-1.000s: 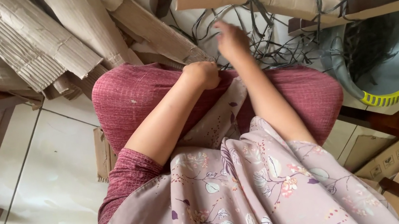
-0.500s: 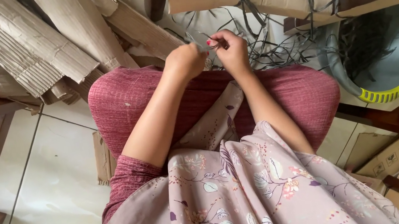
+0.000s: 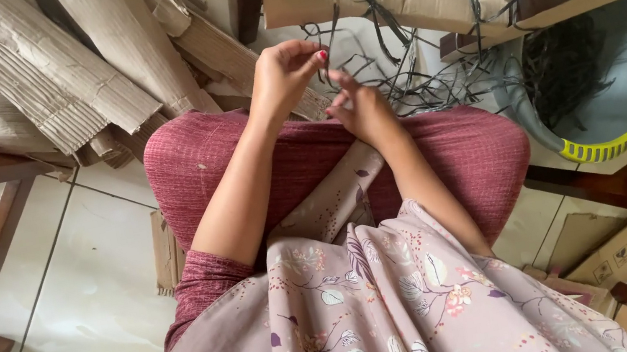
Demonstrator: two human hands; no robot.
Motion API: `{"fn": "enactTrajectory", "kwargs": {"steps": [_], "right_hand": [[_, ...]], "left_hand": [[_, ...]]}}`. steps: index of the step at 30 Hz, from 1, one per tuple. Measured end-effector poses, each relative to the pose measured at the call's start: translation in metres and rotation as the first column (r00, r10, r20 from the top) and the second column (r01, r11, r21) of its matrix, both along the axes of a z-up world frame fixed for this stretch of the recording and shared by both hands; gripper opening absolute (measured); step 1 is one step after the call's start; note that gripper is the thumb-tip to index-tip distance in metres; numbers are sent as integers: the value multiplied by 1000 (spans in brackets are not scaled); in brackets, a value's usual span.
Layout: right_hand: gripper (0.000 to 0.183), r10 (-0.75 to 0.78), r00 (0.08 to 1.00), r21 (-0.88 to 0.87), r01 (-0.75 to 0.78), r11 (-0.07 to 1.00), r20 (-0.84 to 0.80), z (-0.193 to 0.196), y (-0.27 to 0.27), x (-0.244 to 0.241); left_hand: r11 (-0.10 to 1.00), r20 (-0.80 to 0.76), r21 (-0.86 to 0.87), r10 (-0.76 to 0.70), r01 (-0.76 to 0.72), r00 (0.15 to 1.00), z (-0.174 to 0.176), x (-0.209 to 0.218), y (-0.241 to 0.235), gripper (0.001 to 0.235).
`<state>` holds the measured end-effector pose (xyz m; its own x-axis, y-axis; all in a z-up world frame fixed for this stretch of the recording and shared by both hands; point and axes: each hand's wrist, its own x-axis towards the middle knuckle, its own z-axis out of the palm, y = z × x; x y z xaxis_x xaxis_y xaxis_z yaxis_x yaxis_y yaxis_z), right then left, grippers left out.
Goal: The person sits cross-legged and ties a dark cord around a small cardboard tube, then repeats the process on a second tube. The person handles the cord and tubes by hand, pulling and knotting the cord to secure it around each tube.
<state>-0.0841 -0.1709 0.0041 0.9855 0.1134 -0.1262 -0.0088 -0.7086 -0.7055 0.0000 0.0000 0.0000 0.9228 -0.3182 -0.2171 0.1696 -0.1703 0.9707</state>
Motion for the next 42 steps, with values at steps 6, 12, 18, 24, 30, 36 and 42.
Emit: {"fn": "enactTrajectory", "kwargs": {"steps": [6,12,18,24,30,36,42], "right_hand": [[26,-312,942,356,251,900,125,24,-17,18],[20,-210,948,726,317,611,-237,48,-9,46],[12,-244,966,657,131,742,84,58,4,62],[13,-200,878,360,34,932,434,45,14,142],[37,-379,828,311,263,913,414,-15,34,168],[16,-58,690,-11,95,995,721,-23,33,166],[63,194,735,-233,-50,971,650,-26,18,154]], "left_hand": [[993,496,85,33,-87,868,22,-7,-1,28],[980,717,155,-196,122,669,41,-15,17,11],[981,452,157,-173,113,875,32,-9,18,14],[988,117,146,-74,57,990,3,18,13,16],[900,91,428,-138,87,986,-37,25,5,21],[835,71,538,-186,120,980,-66,25,1,17],[750,-38,634,-212,188,976,-72,24,4,12]]}}
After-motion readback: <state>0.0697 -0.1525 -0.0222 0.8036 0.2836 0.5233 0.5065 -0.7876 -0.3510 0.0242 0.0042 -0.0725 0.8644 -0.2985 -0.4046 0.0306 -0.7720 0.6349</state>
